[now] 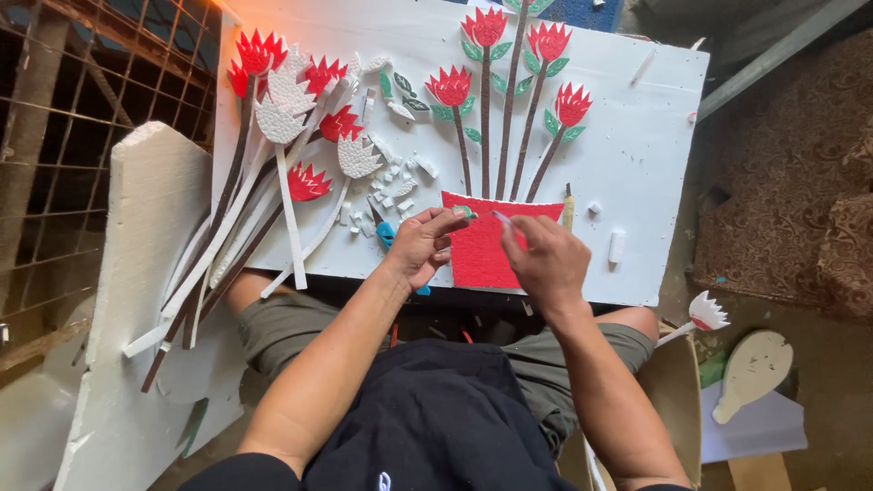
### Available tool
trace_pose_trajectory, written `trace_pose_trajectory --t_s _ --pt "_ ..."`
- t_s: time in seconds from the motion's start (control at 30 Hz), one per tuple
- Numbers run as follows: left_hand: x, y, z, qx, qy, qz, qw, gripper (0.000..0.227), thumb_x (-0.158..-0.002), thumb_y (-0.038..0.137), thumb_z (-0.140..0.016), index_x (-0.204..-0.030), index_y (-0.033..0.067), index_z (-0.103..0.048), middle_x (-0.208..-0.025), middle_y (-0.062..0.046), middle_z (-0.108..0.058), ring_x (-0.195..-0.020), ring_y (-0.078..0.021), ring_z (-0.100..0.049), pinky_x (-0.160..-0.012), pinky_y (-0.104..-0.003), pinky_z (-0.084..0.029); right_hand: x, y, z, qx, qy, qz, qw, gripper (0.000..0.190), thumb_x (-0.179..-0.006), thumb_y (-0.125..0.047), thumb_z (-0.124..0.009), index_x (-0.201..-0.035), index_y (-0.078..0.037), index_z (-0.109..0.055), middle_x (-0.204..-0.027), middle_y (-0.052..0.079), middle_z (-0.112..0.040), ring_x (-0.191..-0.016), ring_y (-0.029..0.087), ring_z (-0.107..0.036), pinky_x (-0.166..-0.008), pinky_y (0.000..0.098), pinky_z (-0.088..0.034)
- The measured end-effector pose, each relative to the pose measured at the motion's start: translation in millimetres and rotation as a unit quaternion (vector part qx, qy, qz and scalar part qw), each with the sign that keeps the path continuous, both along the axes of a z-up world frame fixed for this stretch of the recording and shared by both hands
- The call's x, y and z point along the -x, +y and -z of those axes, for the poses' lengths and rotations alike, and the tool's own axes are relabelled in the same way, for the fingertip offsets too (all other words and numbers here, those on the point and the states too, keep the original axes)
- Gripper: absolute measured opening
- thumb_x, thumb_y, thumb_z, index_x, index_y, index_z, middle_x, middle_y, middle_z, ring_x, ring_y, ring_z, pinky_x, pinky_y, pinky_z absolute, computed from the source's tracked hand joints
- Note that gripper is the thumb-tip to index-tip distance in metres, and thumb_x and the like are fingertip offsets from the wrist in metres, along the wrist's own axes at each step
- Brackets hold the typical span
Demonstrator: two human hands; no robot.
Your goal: Decorating a red foam flower pot by attaching small white foam pieces and using a utility knife to arrange them.
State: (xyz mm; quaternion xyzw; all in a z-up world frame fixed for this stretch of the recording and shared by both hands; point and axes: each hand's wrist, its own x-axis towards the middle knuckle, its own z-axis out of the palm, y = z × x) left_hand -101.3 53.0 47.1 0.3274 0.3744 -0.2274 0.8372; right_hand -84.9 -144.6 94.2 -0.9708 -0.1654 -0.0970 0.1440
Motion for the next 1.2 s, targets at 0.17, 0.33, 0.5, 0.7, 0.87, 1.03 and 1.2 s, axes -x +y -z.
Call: trace_pose_trajectory --t_s 0.17,0.33,0.5,0.7,0.87,1.03,1.2 --pt "-4.3 0.0 0.7 -0.017 0.004 0.009 1.0 0.024 -0.084 0.021 -0.087 -0.095 0.0138 -0.068 -0.098 -0.011 -0.077 -0.053 0.0025 -0.037 -0.044 -0.011 -0.026 -24.4 -56.3 19.2 -0.181 0.075 0.098 0.976 0.01 -0.099 -0.026 -0.073 -0.104 -0.021 -0.08 -0.07 0.007 -0.065 -0.069 0.025 -0.068 -0.067 0.0373 -0.054" --pt "-11.3 -1.7 1.7 -0.04 -0.001 0.013 0.999 0.026 -0.083 0.02 -0.089 -0.097 0.0131 -0.068 -0.096 -0.009 -0.077 -0.053 0.0016 -0.037 -0.044 -0.011 -0.027 -64.8 -149.8 51.6 -0.167 0.072 0.21 0.961 0.025 -0.11 -0.025 -0.059 -0.122 -0.019 -0.08 -0.075 0.012 -0.069 -0.08 0.034 -0.07 -0.075 0.0468 -0.054" --pt "-29.4 -7.9 3.1 -0.161 -0.049 0.061 0.984 0.031 -0.08 0.018 -0.092 -0.103 0.0078 -0.076 -0.099 -0.013 -0.076 -0.07 -0.0105 -0.063 -0.052 -0.016 -0.045 -93.4 -217.7 148.6 -0.014 0.164 0.276 0.947 0.031 -0.101 -0.041 -0.063 -0.123 -0.024 -0.077 -0.096 0.007 -0.077 -0.096 0.035 -0.072 -0.082 0.0519 -0.056" --pt "-62.9 -14.8 6.6 -0.275 -0.137 0.172 0.936 0.022 -0.088 0.017 -0.085 -0.107 0.0086 -0.078 -0.102 -0.016 -0.075 -0.084 -0.0253 -0.074 -0.067 -0.028 -0.06 -103.5 -123.2 73.0 -0.216 0.097 0.058 0.97 0.026 -0.098 -0.007 -0.075 -0.124 -0.007 -0.075 -0.101 0.022 -0.073 -0.094 0.041 -0.07 -0.08 0.0459 -0.055" --pt "-85.4 -22.1 -19.4 -0.284 -0.183 0.231 0.912 0.022 -0.086 0.017 -0.086 -0.105 0.008 -0.08 -0.099 -0.015 -0.076 -0.089 -0.0254 -0.073 -0.076 -0.034 -0.059 -104.3 -35.7 0.9 -0.299 0.294 -0.072 0.905 0.034 -0.094 -0.002 -0.071 -0.125 -0.015 -0.076 -0.103 0.01 -0.077 -0.093 0.024 -0.071 -0.083 0.0335 -0.05" --pt "-97.1 -21.2 -4.1 -0.287 -0.214 0.225 0.906 0.026 -0.081 0.013 -0.088 -0.102 0.0052 -0.077 -0.095 -0.016 -0.076 -0.093 -0.0266 -0.071 -0.081 -0.038 -0.055 -116.0 -18.6 -16.2 -0.206 0.341 -0.152 0.904 0.035 -0.091 0.003 -0.072 -0.123 -0.009 -0.077 -0.106 0.014 -0.077 -0.093 0.029 -0.071 -0.083 0.0391 -0.052" --pt "-101.4 -15.6 -0.7 -0.275 -0.183 0.241 0.912 0.064 -0.077 0.019 -0.095 -0.124 0.0083 -0.053 -0.1 -0.018 -0.075 -0.101 -0.0314 -0.073 -0.089 -0.044 -0.056 -122.6 -16.2 -11.8 -0.151 0.34 -0.181 0.91 0.034 -0.09 0.002 -0.074 -0.123 -0.007 -0.076 -0.106 0.017 -0.075 -0.096 0.032 -0.071 -0.081 0.0419 -0.054"
